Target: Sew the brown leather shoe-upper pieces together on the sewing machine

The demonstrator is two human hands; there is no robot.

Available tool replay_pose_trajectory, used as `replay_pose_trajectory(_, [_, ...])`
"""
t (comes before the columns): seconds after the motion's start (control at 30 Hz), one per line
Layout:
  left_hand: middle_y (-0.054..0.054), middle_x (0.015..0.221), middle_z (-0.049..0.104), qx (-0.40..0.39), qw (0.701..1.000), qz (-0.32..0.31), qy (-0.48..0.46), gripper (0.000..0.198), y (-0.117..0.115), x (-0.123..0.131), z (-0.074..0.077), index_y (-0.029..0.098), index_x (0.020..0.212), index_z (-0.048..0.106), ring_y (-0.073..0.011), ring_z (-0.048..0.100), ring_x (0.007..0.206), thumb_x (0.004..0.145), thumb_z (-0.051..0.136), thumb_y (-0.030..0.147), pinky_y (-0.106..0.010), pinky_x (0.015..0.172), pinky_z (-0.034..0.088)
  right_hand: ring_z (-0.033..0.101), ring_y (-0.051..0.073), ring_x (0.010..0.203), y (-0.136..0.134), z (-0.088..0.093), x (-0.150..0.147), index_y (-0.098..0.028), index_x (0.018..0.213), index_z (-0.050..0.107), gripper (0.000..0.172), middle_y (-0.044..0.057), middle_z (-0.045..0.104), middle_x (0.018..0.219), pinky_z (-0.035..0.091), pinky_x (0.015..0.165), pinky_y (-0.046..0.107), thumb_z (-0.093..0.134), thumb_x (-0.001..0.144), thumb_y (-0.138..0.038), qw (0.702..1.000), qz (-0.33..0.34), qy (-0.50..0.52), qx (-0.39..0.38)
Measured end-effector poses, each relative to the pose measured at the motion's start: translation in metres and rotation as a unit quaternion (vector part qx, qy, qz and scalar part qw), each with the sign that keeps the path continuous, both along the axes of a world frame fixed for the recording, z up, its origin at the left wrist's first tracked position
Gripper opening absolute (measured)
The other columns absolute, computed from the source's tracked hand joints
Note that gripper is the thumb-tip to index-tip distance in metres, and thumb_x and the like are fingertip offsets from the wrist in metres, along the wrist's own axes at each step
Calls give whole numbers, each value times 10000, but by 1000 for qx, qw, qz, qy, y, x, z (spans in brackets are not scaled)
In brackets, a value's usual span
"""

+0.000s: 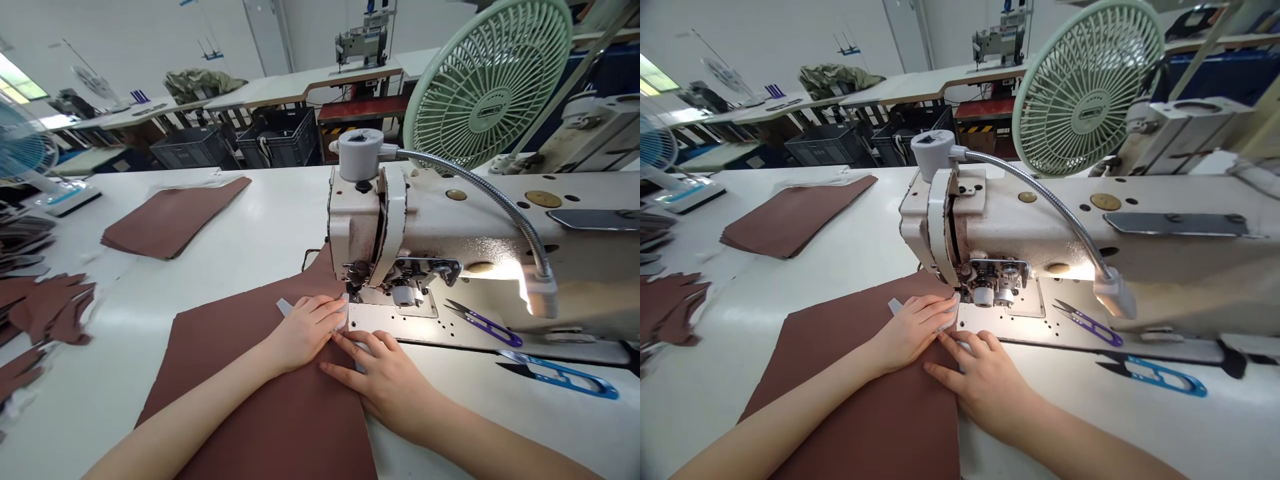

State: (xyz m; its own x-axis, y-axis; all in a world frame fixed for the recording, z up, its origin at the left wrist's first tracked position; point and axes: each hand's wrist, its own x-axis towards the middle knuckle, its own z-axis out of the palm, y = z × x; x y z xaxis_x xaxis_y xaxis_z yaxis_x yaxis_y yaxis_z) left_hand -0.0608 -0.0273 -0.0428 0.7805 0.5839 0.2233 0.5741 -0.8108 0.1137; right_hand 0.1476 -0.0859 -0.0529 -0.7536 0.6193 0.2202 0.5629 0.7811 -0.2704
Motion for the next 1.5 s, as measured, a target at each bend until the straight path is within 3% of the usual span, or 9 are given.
replay_pose_trajectory(0.37, [-53, 1334, 524, -16, 1000, 1, 17, 255, 15, 13, 0, 176, 1132, 554, -200, 450, 1149, 931, 398, 186, -344, 859, 391, 493, 291, 1131, 10, 8, 12, -324, 1299, 500, 406, 111, 442, 1408, 373, 817, 451, 424, 911, -227, 1000, -13, -27, 5])
replay_pose_trajectory(0.73, [-57, 1284, 544, -31, 999, 7, 7, 236, 15, 16, -1, 186, 1103, 556, -213, 453, 1136, 908, 424, 164, -349, 862, 383, 494, 276, 1106, 8, 4, 13, -331, 1298, 506, 435, 95, 463, 1396, 386, 803, 416, 465, 880, -215, 999, -20, -20, 16])
replay_pose_trajectory(0.87, [-71, 1133, 588, -57, 998, 15, 8, 244, 20, 17, 5, 186, 1090, 565, -216, 485, 1074, 901, 412, 164, -347, 847, 391, 468, 279, 1148, 11, 0, 13, -325, 1299, 510, 454, 99, 466, 1393, 384, 820, 406, 472, 870, -185, 999, -28, -11, 40])
replay_pose_trajectory(1.1, [-64, 1097, 609, -59, 998, -19, 30, 295, 21, 15, 16, 181, 1088, 573, -196, 509, 1019, 922, 334, 130, -338, 825, 380, 473, 289, 1164, 4, 4, 11, -242, 1316, 491, 420, 138, 484, 1368, 396, 836, 405, 457, 897, -240, 996, -19, -45, 76])
replay_pose_trajectory(1.3, [-71, 1073, 640, 30, 998, -18, 61, 327, 16, 16, 7, 148, 1105, 577, -196, 513, 984, 967, 280, 152, -320, 747, 397, 563, 187, 868, -6, 20, 13, -164, 1045, 636, 268, 59, 649, 1161, 432, 695, 313, 514, 880, -336, 994, 40, -43, 94])
replay_pose_trajectory(1.5, [-65, 1096, 633, 14, 997, -60, 41, 346, 26, 12, 10, 143, 1123, 567, -183, 510, 970, 924, 289, 94, -307, 825, 429, 554, 176, 812, -5, 26, 15, -161, 915, 646, 205, 52, 678, 1054, 426, 654, 303, 489, 887, -290, 994, 54, -25, 95])
